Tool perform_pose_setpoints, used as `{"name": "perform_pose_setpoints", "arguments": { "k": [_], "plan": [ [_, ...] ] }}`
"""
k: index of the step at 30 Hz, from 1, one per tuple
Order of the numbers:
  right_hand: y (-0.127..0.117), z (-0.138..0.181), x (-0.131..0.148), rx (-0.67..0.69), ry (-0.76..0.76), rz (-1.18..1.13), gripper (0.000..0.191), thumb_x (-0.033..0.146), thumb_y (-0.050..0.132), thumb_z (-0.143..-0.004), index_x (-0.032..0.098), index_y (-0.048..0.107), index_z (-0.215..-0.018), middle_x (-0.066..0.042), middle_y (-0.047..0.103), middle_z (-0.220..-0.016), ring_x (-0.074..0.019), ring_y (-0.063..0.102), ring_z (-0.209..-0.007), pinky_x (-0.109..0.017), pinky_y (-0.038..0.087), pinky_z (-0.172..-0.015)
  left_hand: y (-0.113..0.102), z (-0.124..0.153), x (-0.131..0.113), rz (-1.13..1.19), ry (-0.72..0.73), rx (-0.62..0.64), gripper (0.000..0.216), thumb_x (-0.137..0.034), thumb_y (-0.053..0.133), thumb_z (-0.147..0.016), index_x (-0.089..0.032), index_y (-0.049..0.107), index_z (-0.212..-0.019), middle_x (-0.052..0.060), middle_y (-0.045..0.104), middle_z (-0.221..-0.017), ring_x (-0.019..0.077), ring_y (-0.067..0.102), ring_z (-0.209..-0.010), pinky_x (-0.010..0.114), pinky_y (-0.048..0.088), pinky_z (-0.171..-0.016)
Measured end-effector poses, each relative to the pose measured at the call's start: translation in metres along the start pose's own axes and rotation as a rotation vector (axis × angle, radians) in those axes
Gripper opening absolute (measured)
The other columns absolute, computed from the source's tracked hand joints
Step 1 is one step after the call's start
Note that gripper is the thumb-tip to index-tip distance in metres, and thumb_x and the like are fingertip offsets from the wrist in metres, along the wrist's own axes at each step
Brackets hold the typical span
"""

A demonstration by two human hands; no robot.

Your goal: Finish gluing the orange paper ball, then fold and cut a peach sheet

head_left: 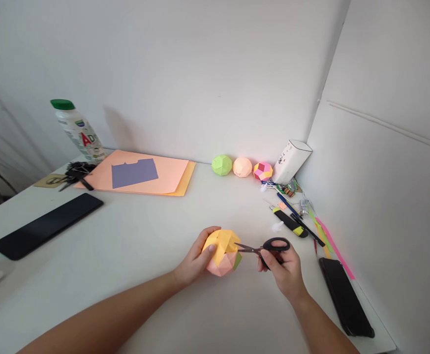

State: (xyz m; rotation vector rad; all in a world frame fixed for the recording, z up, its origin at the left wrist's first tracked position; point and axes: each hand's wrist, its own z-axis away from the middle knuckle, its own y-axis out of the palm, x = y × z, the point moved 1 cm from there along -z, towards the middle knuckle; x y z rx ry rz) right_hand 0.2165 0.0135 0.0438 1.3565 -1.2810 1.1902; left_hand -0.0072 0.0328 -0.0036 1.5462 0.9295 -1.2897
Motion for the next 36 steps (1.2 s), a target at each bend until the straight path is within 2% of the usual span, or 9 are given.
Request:
{"name": "perform_pose_setpoints", "arguments": {
  "k": [3, 6, 9, 15, 20, 27, 29, 34, 36],
  "plan": [
    [0.002, -0.002, -0.005, 0.016, 0.092, -0.088, 0.027, 0.034, 0.066, -0.084, 0.022, 0.042, -0.083, 0.003, 0.064, -0.063, -0.0117, 0.058, -0.048, -0.024, 0.043, -0.047, -0.001, 0.0, -0.001, -0.071, 0.057, 0.011, 0.05, -0.058, 0.039, -0.09, -0.02, 0.044, -0.122, 0.013, 0.06, -0.114, 0.0246, 0.063, -0.096, 0.042, 0.054, -0.083],
    [0.004, -0.005, -0.011, 0.031, 0.197, -0.166, 0.029, 0.035, 0.067, -0.083, 0.022, 0.041, -0.082, 0.005, 0.063, -0.061, -0.0107, 0.056, -0.046, -0.023, 0.042, -0.045, -0.001, 0.0, -0.002, -0.218, 0.226, 0.013, 0.046, -0.053, 0.038, -0.093, -0.021, 0.051, -0.123, 0.015, 0.052, -0.127, 0.0275, 0.052, -0.119, 0.046, 0.046, -0.098],
    [0.006, -0.005, -0.012, 0.052, 0.226, -0.173, 0.029, 0.035, 0.067, -0.083, 0.022, 0.042, -0.082, 0.005, 0.062, -0.061, -0.0105, 0.056, -0.046, -0.022, 0.042, -0.045, 0.0, 0.003, -0.003, -0.334, 0.355, 0.043, 0.05, -0.053, 0.047, -0.089, -0.023, 0.049, -0.13, 0.016, 0.044, -0.137, 0.0297, 0.043, -0.129, 0.049, 0.042, -0.103],
    [0.006, -0.001, -0.007, 0.122, 0.169, -0.112, 0.03, 0.038, 0.068, -0.082, 0.022, 0.042, -0.083, 0.004, 0.063, -0.063, -0.0124, 0.059, -0.048, -0.025, 0.043, -0.048, 0.006, 0.009, 0.002, -0.477, 0.446, 0.049, 0.052, -0.036, 0.061, -0.085, -0.026, 0.046, -0.134, 0.015, 0.047, -0.137, 0.0298, 0.047, -0.126, 0.05, 0.046, -0.1],
    [0.001, -0.004, -0.011, 0.185, 0.219, -0.157, 0.033, 0.037, 0.069, -0.081, 0.023, 0.039, -0.084, 0.004, 0.063, -0.065, -0.0123, 0.059, -0.048, -0.026, 0.043, -0.048, 0.008, 0.01, 0.0, -0.548, 0.521, 0.051, 0.055, -0.029, 0.061, -0.084, -0.028, 0.043, -0.136, 0.015, 0.049, -0.134, 0.0287, 0.051, -0.122, 0.048, 0.048, -0.096],
    [0.001, -0.011, -0.014, 0.222, 0.35, -0.229, 0.044, 0.044, 0.073, -0.074, 0.024, 0.035, -0.085, 0.003, 0.065, -0.066, -0.0123, 0.056, -0.042, -0.025, 0.041, -0.043, 0.011, 0.011, -0.005, -0.588, 0.499, 0.052, 0.053, -0.029, 0.061, -0.082, -0.025, 0.044, -0.133, 0.016, 0.049, -0.131, 0.0294, 0.053, -0.118, 0.047, 0.05, -0.093],
    [0.001, -0.01, -0.012, 0.222, 0.328, -0.22, 0.041, 0.043, 0.072, -0.076, 0.024, 0.036, -0.085, 0.003, 0.065, -0.066, -0.0122, 0.056, -0.042, -0.025, 0.042, -0.044, 0.012, 0.012, -0.005, -0.58, 0.487, 0.043, 0.052, -0.029, 0.061, -0.082, -0.025, 0.045, -0.131, 0.016, 0.05, -0.13, 0.0291, 0.054, -0.116, 0.046, 0.05, -0.092],
    [-0.002, 0.001, 0.0, 0.215, 0.09, 0.027, 0.021, 0.033, 0.067, -0.083, 0.019, 0.051, -0.082, -0.001, 0.063, -0.075, -0.0137, 0.062, -0.056, -0.03, 0.05, -0.055, 0.015, 0.012, -0.007, -0.581, 0.481, 0.065, 0.051, -0.029, 0.061, -0.082, -0.024, 0.045, -0.13, 0.016, 0.049, -0.13, 0.0291, 0.053, -0.117, 0.047, 0.05, -0.093],
    [-0.001, 0.004, 0.003, 0.244, 0.067, 0.056, 0.018, 0.032, 0.066, -0.084, 0.018, 0.054, -0.082, -0.001, 0.062, -0.075, -0.0137, 0.062, -0.058, -0.03, 0.051, -0.056, 0.015, 0.012, -0.007, -0.586, 0.477, 0.078, 0.052, -0.028, 0.061, -0.082, -0.024, 0.045, -0.131, 0.016, 0.048, -0.131, 0.0296, 0.052, -0.118, 0.047, 0.05, -0.093]
  ]
}}
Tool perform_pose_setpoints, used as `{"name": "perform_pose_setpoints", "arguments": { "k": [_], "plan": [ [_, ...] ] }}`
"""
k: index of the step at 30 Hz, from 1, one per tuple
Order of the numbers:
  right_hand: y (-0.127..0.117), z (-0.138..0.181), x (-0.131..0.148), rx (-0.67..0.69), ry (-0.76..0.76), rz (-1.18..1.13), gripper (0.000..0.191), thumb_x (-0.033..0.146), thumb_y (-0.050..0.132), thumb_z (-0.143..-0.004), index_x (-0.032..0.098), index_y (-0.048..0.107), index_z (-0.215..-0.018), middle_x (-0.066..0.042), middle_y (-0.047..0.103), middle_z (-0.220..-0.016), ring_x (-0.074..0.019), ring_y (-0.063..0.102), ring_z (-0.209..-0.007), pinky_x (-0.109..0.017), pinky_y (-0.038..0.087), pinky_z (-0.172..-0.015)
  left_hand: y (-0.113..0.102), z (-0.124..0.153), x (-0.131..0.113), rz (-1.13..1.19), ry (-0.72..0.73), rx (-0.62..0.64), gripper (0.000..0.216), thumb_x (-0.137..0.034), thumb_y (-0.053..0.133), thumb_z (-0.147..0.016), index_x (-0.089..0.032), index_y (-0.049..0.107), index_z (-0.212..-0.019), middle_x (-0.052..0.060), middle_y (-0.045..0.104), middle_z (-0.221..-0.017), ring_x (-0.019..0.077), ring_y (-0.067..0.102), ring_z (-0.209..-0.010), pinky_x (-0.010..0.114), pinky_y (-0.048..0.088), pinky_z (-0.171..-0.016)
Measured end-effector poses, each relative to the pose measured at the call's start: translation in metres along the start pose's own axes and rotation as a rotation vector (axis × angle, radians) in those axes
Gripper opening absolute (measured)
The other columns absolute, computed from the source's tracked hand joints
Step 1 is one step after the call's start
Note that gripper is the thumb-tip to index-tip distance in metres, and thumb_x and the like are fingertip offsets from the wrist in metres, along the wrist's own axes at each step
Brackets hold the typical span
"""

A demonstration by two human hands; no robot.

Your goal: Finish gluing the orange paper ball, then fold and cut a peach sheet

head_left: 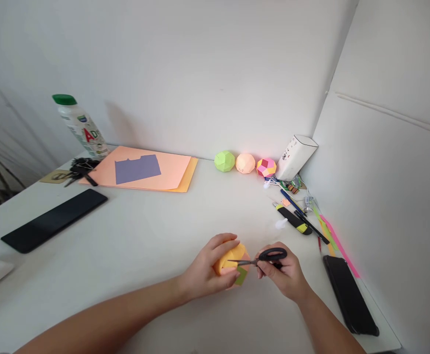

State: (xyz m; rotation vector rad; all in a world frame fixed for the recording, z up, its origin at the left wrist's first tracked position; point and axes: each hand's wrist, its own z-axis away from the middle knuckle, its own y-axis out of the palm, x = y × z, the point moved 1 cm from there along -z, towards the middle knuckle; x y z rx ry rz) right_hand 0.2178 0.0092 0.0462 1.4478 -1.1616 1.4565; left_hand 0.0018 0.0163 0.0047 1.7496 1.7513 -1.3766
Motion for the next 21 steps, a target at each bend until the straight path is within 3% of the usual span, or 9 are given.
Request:
{"name": "perform_pose_setpoints", "arguments": {
  "k": [5, 12, 17, 21],
  "plan": [
    [0.004, -0.008, -0.008, 0.051, 0.086, -0.154, 0.028, 0.04, 0.067, -0.081, 0.02, 0.047, -0.079, 0.002, 0.061, -0.062, -0.0135, 0.059, -0.049, -0.028, 0.048, -0.048, -0.001, 0.001, 0.001, -0.004, 0.0, 0.002, 0.052, -0.029, 0.061, -0.082, -0.025, 0.046, -0.131, 0.016, 0.049, -0.13, 0.0294, 0.053, -0.118, 0.047, 0.05, -0.093],
    [0.002, -0.013, -0.01, 0.078, 0.13, -0.224, 0.031, 0.039, 0.071, -0.078, 0.021, 0.046, -0.076, 0.002, 0.063, -0.066, -0.0132, 0.06, -0.049, -0.028, 0.047, -0.048, -0.003, -0.001, 0.002, 0.019, -0.02, 0.024, 0.047, -0.035, 0.059, -0.085, -0.024, 0.049, -0.13, 0.016, 0.05, -0.129, 0.0288, 0.054, -0.116, 0.046, 0.051, -0.093],
    [-0.016, -0.01, 0.002, -0.027, 0.106, -0.108, 0.028, 0.036, 0.071, -0.078, 0.019, 0.049, -0.081, -0.001, 0.066, -0.066, -0.0129, 0.058, -0.046, -0.027, 0.047, -0.045, -0.004, -0.001, 0.001, 0.013, -0.063, 0.039, 0.044, -0.037, 0.059, -0.085, -0.023, 0.052, -0.126, 0.016, 0.05, -0.129, 0.0287, 0.054, -0.116, 0.045, 0.051, -0.094],
    [-0.029, -0.011, 0.004, -0.193, 0.088, 0.02, 0.029, 0.039, 0.068, -0.079, 0.021, 0.046, -0.085, -0.002, 0.068, -0.066, -0.012, 0.055, -0.043, -0.026, 0.045, -0.042, -0.002, 0.002, 0.002, -0.002, -0.071, 0.013, 0.048, -0.043, 0.057, -0.086, -0.025, 0.047, -0.129, 0.016, 0.047, -0.132, 0.0297, 0.051, -0.119, 0.047, 0.049, -0.095]
  ]
}}
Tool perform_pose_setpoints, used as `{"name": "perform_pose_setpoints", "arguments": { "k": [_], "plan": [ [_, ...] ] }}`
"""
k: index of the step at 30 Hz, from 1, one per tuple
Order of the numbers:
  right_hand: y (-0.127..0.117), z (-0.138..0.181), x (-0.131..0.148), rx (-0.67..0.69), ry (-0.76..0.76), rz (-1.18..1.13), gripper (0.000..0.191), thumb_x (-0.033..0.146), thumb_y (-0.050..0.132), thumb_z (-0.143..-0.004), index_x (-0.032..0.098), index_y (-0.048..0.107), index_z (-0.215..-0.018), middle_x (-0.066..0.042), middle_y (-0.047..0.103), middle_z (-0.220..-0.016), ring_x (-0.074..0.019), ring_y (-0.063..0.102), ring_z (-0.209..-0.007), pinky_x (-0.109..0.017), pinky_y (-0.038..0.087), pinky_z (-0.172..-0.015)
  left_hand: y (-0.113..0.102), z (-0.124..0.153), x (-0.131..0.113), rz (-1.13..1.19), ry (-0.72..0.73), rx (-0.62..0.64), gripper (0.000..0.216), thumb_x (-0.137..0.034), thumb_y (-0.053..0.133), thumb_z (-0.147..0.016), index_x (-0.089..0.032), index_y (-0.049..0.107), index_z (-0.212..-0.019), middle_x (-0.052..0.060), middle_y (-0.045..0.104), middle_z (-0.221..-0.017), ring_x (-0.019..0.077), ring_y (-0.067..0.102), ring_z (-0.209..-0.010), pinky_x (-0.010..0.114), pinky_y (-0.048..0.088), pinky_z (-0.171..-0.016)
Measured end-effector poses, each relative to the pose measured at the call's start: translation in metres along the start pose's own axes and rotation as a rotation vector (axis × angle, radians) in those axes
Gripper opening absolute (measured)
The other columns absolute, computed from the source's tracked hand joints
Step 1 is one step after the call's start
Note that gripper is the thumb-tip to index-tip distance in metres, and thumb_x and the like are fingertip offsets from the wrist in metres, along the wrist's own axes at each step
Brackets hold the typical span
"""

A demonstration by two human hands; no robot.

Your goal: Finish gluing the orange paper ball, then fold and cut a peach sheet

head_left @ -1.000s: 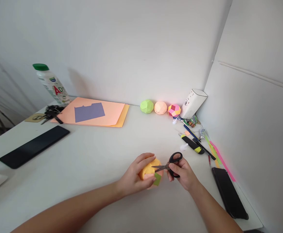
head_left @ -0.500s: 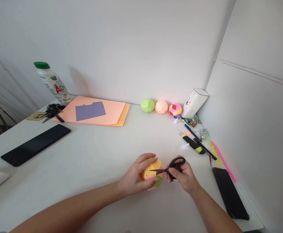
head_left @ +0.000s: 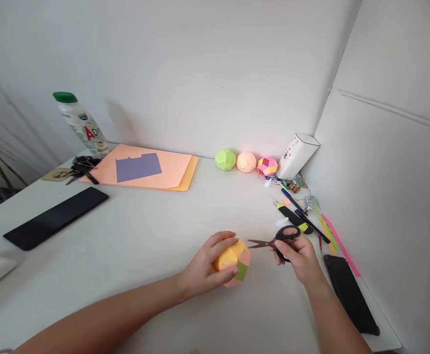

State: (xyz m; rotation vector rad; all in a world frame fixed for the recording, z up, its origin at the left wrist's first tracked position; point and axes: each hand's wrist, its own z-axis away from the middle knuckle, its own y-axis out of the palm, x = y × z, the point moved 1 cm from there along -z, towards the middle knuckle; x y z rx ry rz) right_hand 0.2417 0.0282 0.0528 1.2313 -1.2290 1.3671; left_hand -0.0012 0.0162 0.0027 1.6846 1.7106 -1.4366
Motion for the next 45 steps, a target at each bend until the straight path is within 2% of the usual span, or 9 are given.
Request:
{"name": "perform_pose_setpoints", "arguments": {
  "k": [3, 5, 8, 13, 17, 23, 34, 41, 45],
  "plan": [
    [0.006, -0.001, -0.006, -0.068, -0.125, 0.306, 0.017, 0.032, 0.061, -0.084, 0.02, 0.05, -0.088, -0.002, 0.067, -0.068, -0.0129, 0.056, -0.047, -0.026, 0.047, -0.046, 0.002, 0.002, 0.001, -0.019, 0.105, -0.025, 0.065, -0.053, 0.06, -0.081, -0.026, 0.038, -0.135, 0.018, 0.037, -0.139, 0.0329, 0.047, -0.122, 0.049, 0.049, -0.093],
    [0.016, -0.001, -0.011, -0.049, -0.347, 0.606, 0.005, 0.021, 0.054, -0.086, 0.02, 0.054, -0.09, -0.003, 0.067, -0.074, -0.0154, 0.06, -0.058, -0.028, 0.05, -0.053, 0.003, 0.004, 0.001, -0.057, 0.154, -0.024, 0.075, -0.054, 0.065, -0.076, -0.026, 0.033, -0.138, 0.02, 0.032, -0.142, 0.0346, 0.045, -0.123, 0.05, 0.048, -0.093],
    [0.029, -0.001, -0.021, 0.04, -0.666, 0.993, 0.027, 0.003, 0.043, -0.078, 0.019, 0.058, -0.092, -0.007, 0.068, -0.084, -0.0198, 0.062, -0.073, -0.031, 0.052, -0.062, 0.003, 0.005, 0.001, -0.111, 0.174, -0.004, 0.078, -0.048, 0.068, -0.075, -0.026, 0.03, -0.139, 0.019, 0.039, -0.137, 0.0337, 0.048, -0.121, 0.05, 0.047, -0.094],
    [0.026, -0.002, -0.025, 0.223, -0.604, 1.252, 0.039, -0.001, 0.045, -0.068, 0.017, 0.06, -0.099, -0.014, 0.064, -0.105, -0.0262, 0.061, -0.089, -0.038, 0.055, -0.067, 0.004, 0.006, 0.001, -0.113, 0.17, -0.001, 0.071, -0.044, 0.064, -0.08, -0.028, 0.029, -0.14, 0.016, 0.042, -0.134, 0.0314, 0.048, -0.12, 0.048, 0.048, -0.094],
    [0.024, 0.007, -0.012, 0.262, -0.612, 1.073, 0.047, -0.001, 0.041, -0.076, 0.019, 0.055, -0.117, -0.015, 0.053, -0.128, -0.029, 0.05, -0.119, -0.048, 0.05, -0.092, 0.006, 0.006, 0.0, -0.091, 0.166, -0.003, 0.069, -0.045, 0.061, -0.082, -0.029, 0.029, -0.141, 0.016, 0.04, -0.135, 0.0313, 0.047, -0.12, 0.048, 0.048, -0.094],
    [0.046, 0.024, -0.002, 0.212, -0.48, 0.468, 0.022, 0.016, 0.051, -0.089, 0.024, 0.056, -0.109, -0.01, 0.056, -0.121, -0.0224, 0.055, -0.115, -0.038, 0.053, -0.091, 0.007, 0.008, -0.006, -0.044, 0.115, 0.005, 0.055, -0.04, 0.052, -0.09, -0.027, 0.033, -0.139, 0.016, 0.038, -0.135, 0.0286, 0.048, -0.119, 0.047, 0.048, -0.094],
    [0.056, 0.028, -0.014, 0.164, -0.401, 0.351, 0.018, 0.026, 0.048, -0.093, 0.025, 0.055, -0.11, -0.01, 0.052, -0.126, -0.0247, 0.05, -0.122, -0.045, 0.044, -0.101, 0.005, 0.009, -0.014, 0.102, -0.101, -0.004, 0.035, -0.028, 0.044, -0.094, -0.025, 0.047, -0.129, 0.013, 0.042, -0.133, 0.0243, 0.049, -0.117, 0.043, 0.048, -0.097],
    [0.054, 0.022, -0.032, 0.299, -0.268, 0.296, 0.061, 0.049, 0.055, -0.088, 0.027, 0.031, -0.141, -0.011, 0.028, -0.151, -0.0289, 0.021, -0.143, -0.049, 0.029, -0.113, 0.001, 0.004, -0.013, 0.198, -0.278, -0.073, 0.039, -0.039, 0.027, -0.099, -0.023, 0.054, -0.122, 0.011, 0.047, -0.13, 0.0239, 0.047, -0.12, 0.044, 0.042, -0.102],
    [0.053, 0.019, -0.041, 0.358, -0.231, 0.343, 0.081, 0.055, 0.061, -0.082, 0.026, 0.022, -0.147, -0.011, 0.018, -0.156, -0.0302, 0.01, -0.145, -0.051, 0.022, -0.115, -0.001, 0.005, -0.008, 0.216, -0.214, -0.042, 0.045, -0.043, 0.02, -0.099, -0.024, 0.048, -0.13, 0.011, 0.043, -0.134, 0.0251, 0.042, -0.125, 0.047, 0.036, -0.107]
  ]
}}
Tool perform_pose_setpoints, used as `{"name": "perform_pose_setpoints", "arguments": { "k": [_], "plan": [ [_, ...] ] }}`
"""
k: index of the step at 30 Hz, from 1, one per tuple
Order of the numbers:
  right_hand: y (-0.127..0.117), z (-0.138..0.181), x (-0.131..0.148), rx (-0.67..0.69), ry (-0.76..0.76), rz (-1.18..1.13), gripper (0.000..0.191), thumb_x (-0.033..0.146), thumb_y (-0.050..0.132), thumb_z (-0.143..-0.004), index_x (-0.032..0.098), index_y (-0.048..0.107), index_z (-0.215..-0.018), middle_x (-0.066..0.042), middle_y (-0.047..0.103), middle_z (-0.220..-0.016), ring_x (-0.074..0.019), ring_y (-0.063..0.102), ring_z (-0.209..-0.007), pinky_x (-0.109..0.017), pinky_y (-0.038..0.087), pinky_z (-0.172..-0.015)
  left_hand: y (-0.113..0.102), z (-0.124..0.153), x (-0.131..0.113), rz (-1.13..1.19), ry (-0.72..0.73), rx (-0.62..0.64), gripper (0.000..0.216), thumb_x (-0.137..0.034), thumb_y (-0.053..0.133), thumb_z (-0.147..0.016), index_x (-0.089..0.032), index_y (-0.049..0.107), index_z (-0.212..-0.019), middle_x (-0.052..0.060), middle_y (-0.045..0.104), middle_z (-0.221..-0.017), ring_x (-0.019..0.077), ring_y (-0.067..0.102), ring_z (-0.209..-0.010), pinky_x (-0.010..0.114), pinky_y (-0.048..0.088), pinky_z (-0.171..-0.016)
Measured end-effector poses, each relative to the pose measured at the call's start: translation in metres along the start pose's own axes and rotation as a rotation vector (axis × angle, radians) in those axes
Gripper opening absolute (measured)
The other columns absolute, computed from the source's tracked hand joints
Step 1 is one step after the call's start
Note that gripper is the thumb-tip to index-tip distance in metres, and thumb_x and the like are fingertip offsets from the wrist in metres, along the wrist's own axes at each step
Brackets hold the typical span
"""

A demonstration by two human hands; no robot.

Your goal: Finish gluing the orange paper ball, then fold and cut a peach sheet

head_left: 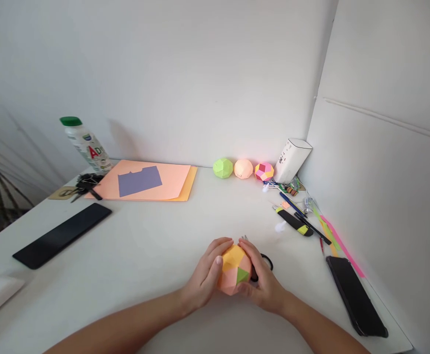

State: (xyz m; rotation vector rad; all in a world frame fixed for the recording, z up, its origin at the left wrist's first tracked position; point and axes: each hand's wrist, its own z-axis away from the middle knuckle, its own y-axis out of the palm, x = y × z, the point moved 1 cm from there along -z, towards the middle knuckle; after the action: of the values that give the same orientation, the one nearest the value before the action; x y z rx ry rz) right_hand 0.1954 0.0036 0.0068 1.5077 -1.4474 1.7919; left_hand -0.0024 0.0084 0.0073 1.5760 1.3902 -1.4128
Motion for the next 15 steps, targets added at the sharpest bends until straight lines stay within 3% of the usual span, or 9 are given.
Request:
{"name": "perform_pose_setpoints", "arguments": {
  "k": [4, 7, 10, 15],
  "plan": [
    [-0.002, -0.002, -0.002, -0.028, 0.005, -0.028, 0.074, 0.058, 0.052, -0.087, 0.025, 0.024, -0.147, -0.011, 0.023, -0.155, -0.028, 0.017, -0.144, -0.048, 0.023, -0.116, 0.001, 0.0, 0.012, -0.017, 0.172, 0.079, 0.051, -0.05, 0.035, -0.095, -0.027, 0.032, -0.141, 0.012, 0.033, -0.143, 0.0298, 0.032, -0.133, 0.052, 0.032, -0.109],
    [-0.005, -0.003, -0.001, -0.083, 0.054, -0.054, 0.063, 0.054, 0.046, -0.091, 0.025, 0.028, -0.144, -0.011, 0.03, -0.151, -0.0261, 0.029, -0.14, -0.044, 0.031, -0.113, 0.004, -0.001, 0.018, -0.061, 0.239, 0.086, 0.07, -0.054, 0.05, -0.087, -0.028, 0.02, -0.146, 0.014, 0.026, -0.147, 0.0347, 0.025, -0.137, 0.056, 0.029, -0.109],
    [-0.008, -0.004, 0.0, -0.151, 0.087, -0.086, 0.053, 0.05, 0.043, -0.094, 0.025, 0.035, -0.14, -0.012, 0.038, -0.146, -0.0244, 0.039, -0.134, -0.04, 0.039, -0.109, 0.007, -0.001, 0.021, -0.12, 0.204, 0.088, 0.083, -0.049, 0.058, -0.083, -0.025, 0.011, -0.148, 0.018, 0.024, -0.147, 0.0379, 0.024, -0.137, 0.06, 0.028, -0.108],
    [-0.008, -0.006, 0.0, -0.188, 0.061, -0.147, 0.049, 0.05, 0.041, -0.095, 0.024, 0.038, -0.137, -0.013, 0.045, -0.14, -0.0242, 0.044, -0.129, -0.04, 0.042, -0.105, 0.006, -0.003, 0.02, 0.046, 0.029, 0.017, 0.082, -0.052, 0.063, -0.08, -0.023, 0.021, -0.144, 0.019, 0.031, -0.145, 0.0367, 0.037, -0.132, 0.055, 0.041, -0.102]
  ]
}}
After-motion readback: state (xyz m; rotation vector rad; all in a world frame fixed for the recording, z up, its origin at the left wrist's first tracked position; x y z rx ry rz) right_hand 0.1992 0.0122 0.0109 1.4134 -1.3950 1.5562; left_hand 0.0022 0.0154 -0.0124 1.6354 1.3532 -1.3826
